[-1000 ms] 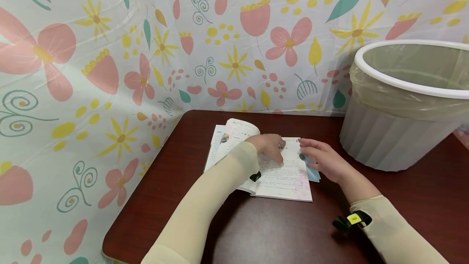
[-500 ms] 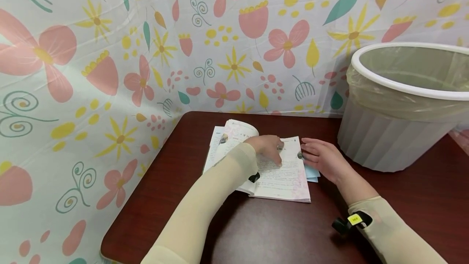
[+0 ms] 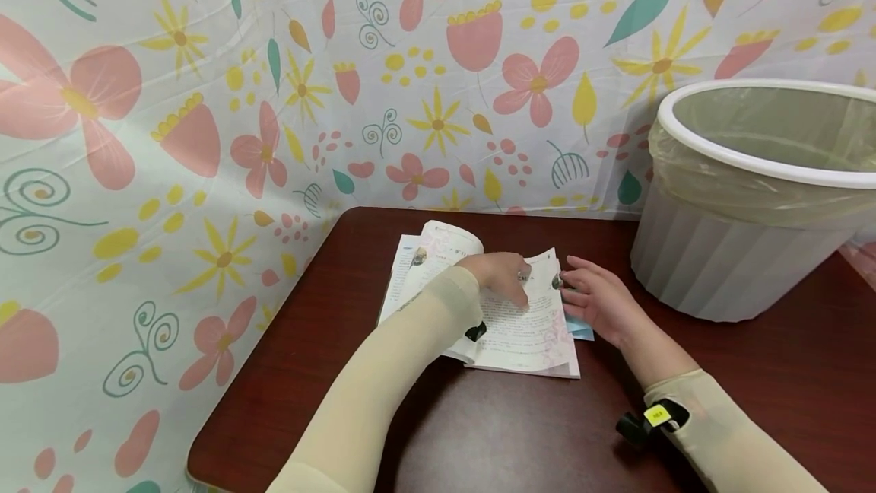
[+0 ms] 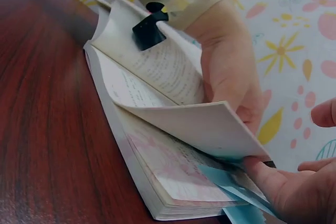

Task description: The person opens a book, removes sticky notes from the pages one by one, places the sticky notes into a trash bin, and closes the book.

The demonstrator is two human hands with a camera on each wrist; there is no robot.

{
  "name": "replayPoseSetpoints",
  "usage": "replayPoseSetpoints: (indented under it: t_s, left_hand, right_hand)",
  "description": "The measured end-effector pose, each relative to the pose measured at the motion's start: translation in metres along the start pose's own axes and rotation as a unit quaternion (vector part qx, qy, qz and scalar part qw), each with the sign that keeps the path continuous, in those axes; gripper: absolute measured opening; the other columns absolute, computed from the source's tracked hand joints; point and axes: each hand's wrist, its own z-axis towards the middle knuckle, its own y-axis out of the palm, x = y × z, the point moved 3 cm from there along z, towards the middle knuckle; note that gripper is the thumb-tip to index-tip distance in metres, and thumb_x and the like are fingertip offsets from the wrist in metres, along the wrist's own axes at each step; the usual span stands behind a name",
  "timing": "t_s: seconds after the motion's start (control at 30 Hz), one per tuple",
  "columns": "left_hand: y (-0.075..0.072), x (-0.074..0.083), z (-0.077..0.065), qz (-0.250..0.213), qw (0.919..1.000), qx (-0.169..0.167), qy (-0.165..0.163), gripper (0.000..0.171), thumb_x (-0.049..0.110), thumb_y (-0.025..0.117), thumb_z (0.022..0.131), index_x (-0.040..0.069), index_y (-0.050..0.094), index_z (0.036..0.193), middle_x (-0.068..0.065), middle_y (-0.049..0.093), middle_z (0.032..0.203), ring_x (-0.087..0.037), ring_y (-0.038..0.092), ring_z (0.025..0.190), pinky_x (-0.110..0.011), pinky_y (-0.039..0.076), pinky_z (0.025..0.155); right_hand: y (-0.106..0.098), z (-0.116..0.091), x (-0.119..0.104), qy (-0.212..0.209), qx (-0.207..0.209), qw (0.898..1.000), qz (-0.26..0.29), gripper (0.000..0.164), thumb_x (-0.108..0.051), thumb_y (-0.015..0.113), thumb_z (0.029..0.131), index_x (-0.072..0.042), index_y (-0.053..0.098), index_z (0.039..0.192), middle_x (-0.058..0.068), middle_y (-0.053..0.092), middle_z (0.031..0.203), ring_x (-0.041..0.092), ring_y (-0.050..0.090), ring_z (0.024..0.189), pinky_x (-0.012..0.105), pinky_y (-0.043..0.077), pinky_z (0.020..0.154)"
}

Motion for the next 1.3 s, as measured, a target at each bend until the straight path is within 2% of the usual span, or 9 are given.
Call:
replayPoseSetpoints:
  t_s: [0.13,0.23,0.37,0.53,0.73,0.87,1.03,1.13,1.3]
  left_hand:
    - [-0.002,0.001,-0.001,-0.008,1.0,0.005,0.002,0.076,0.049,0.077,0.088,0.03,0.047,0.156,0.015,0.044,0.16,-0.008,0.041,0.149,-0.031,0.04,0.118]
    - [-0.004,0.001,-0.001,-0.008,0.9997,0.023,0.006,0.072,0.052,0.072,0.091,0.028,0.048,0.155,0.014,0.048,0.158,-0.007,0.043,0.147,-0.03,0.039,0.118]
    - [-0.006,0.001,0.002,-0.041,0.9969,0.064,0.018,0.067,0.055,0.067,0.094,0.024,0.053,0.152,0.01,0.052,0.155,-0.01,0.047,0.145,-0.03,0.041,0.118]
    - [-0.013,0.0,0.0,-0.113,0.986,0.114,0.043,0.063,0.054,0.065,0.096,0.02,0.057,0.149,0.005,0.056,0.152,-0.012,0.051,0.142,-0.032,0.043,0.116]
    - [-0.024,0.002,-0.013,-0.134,0.9789,0.144,0.055,0.067,0.054,0.062,0.097,0.014,0.055,0.15,0.001,0.058,0.152,-0.014,0.051,0.142,-0.031,0.042,0.117]
    - [-0.027,0.0,-0.023,-0.15,0.9756,0.149,0.06,0.068,0.054,0.062,0.097,0.013,0.054,0.15,0.0,0.058,0.152,-0.015,0.051,0.143,-0.032,0.043,0.117]
    - [-0.03,-0.005,-0.038,-0.189,0.9707,0.132,0.067,0.067,0.052,0.06,0.1,0.013,0.05,0.153,-0.001,0.055,0.155,-0.017,0.052,0.142,-0.034,0.046,0.115]
    - [-0.03,-0.011,-0.048,-0.217,0.9661,0.121,0.072,0.065,0.049,0.058,0.102,0.011,0.048,0.155,-0.004,0.053,0.157,-0.021,0.055,0.14,-0.037,0.048,0.113]
    - [-0.028,-0.022,-0.062,-0.226,0.9646,0.107,0.084,0.063,0.047,0.056,0.104,0.013,0.047,0.156,-0.004,0.049,0.16,-0.023,0.05,0.145,-0.04,0.045,0.117]
  right_hand:
    - [0.002,0.001,0.001,0.003,-0.006,1.0,-0.003,0.072,-0.028,0.043,0.11,-0.014,0.001,0.167,0.023,0.016,0.17,0.036,0.04,0.148,0.027,0.058,0.093]
    - [0.003,0.001,0.002,0.007,-0.009,1.0,-0.004,0.072,-0.025,0.042,0.11,-0.013,0.0,0.167,0.023,0.019,0.17,0.029,0.05,0.14,0.03,0.058,0.094]
    - [0.005,0.0,0.002,0.011,-0.012,1.0,-0.001,0.073,-0.024,0.041,0.11,-0.014,-0.003,0.167,0.022,0.017,0.171,0.026,0.052,0.137,0.03,0.058,0.093]
    - [0.007,-0.001,0.0,0.009,-0.017,1.0,-0.004,0.075,-0.028,0.041,0.11,-0.013,-0.006,0.167,0.02,0.016,0.171,0.019,0.054,0.133,0.028,0.057,0.093]
    - [0.011,-0.005,-0.004,0.0,-0.02,1.0,-0.004,0.075,-0.029,0.042,0.111,-0.013,-0.006,0.167,0.021,0.016,0.171,0.01,0.062,0.12,0.028,0.058,0.091]
    - [0.014,-0.007,-0.007,-0.008,-0.025,1.0,-0.006,0.074,-0.032,0.044,0.111,-0.011,0.0,0.167,0.02,0.025,0.167,0.007,0.065,0.115,0.028,0.058,0.092]
    - [0.018,-0.01,-0.012,-0.021,-0.036,0.999,-0.008,0.072,-0.035,0.045,0.111,-0.01,0.008,0.167,0.005,0.048,0.151,0.005,0.065,0.115,0.026,0.058,0.092]
    - [0.024,-0.011,-0.015,-0.034,-0.049,0.998,-0.014,0.074,-0.038,0.046,0.11,-0.01,0.006,0.167,0.007,0.045,0.154,0.006,0.062,0.118,0.027,0.057,0.092]
    - [0.044,-0.008,-0.019,-0.038,-0.075,0.996,-0.032,0.075,-0.047,0.04,0.11,-0.019,0.002,0.168,0.017,0.024,0.168,0.011,0.058,0.123,0.032,0.055,0.093]
